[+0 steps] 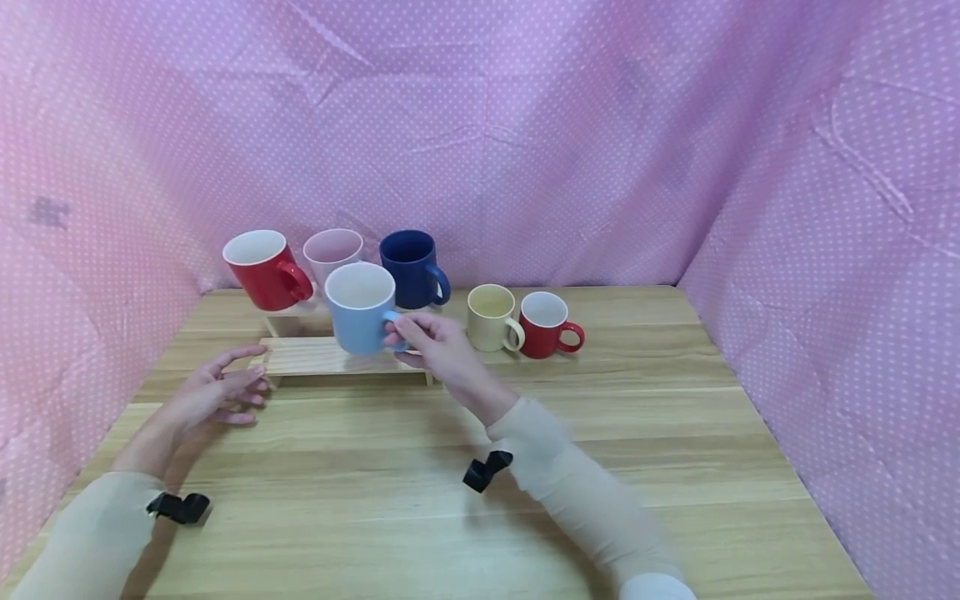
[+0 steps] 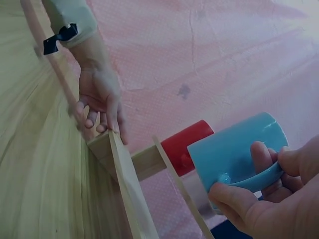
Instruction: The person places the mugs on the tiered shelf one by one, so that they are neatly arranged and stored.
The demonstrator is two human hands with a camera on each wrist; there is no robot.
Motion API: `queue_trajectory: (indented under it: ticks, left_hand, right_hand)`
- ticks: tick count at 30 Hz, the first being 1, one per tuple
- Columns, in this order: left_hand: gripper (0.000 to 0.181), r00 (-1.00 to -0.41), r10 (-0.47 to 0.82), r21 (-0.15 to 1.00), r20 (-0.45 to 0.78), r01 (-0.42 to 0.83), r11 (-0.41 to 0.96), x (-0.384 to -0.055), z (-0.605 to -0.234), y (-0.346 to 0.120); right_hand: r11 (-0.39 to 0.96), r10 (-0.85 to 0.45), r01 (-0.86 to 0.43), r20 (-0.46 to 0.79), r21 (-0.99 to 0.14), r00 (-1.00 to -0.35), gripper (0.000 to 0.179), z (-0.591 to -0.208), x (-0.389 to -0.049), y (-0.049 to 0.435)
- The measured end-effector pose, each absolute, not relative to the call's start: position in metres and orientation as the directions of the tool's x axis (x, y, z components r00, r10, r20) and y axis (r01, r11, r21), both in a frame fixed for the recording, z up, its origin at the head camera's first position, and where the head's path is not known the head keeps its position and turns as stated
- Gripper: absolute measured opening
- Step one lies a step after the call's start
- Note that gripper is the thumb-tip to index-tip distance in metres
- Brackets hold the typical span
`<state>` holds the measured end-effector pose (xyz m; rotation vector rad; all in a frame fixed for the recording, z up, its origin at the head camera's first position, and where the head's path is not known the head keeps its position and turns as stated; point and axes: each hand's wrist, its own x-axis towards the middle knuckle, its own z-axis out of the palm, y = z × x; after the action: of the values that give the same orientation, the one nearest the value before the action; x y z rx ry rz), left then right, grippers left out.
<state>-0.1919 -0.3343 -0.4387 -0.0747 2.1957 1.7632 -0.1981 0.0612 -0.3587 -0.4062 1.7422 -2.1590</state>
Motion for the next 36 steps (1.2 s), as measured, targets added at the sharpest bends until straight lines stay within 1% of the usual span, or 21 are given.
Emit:
queue_trajectory:
  ticks: [5,16,21,25,36]
  left_hand:
    - [0.057,-0.943,0.161,0.938,-0.291,-0.248,0.242,-0.193,-0.438,-0.335]
    - [0.064,-0.941,0.146,0.924,-0.305,-0.255,0.286,-0.195,-0.438,-0.336]
    - [0.067,-0.941,0.134,0.919,-0.312,-0.263,0.295,-0.194,-0.438,-0.335]
    - [0.069,-0.941,0.131,0.916,-0.311,-0.260,0.306,-0.194,-0.437,-0.334]
    - [0.066,-0.941,0.119,0.919,-0.317,-0.274,0.285,-0.193,-0.439,-0.334]
  right_hand:
    - [-0.183,-0.457,0.086,0.008,-0.979,-0.890,0.030,-0.361,-0.200,0.037]
    - [-0.114,-0.446,0.085,-0.026,-0.990,-0.895,0.032,-0.377,-0.204,-0.009]
    - [-0.071,-0.449,0.089,-0.048,-0.994,-0.892,0.030,-0.384,-0.205,-0.021]
    - [-0.072,-0.437,0.098,-0.057,-0.993,-0.897,0.029,-0.388,-0.207,-0.029]
    - [-0.035,-0.414,0.086,-0.064,-0.996,-0.908,0.027,-0.397,-0.207,-0.044]
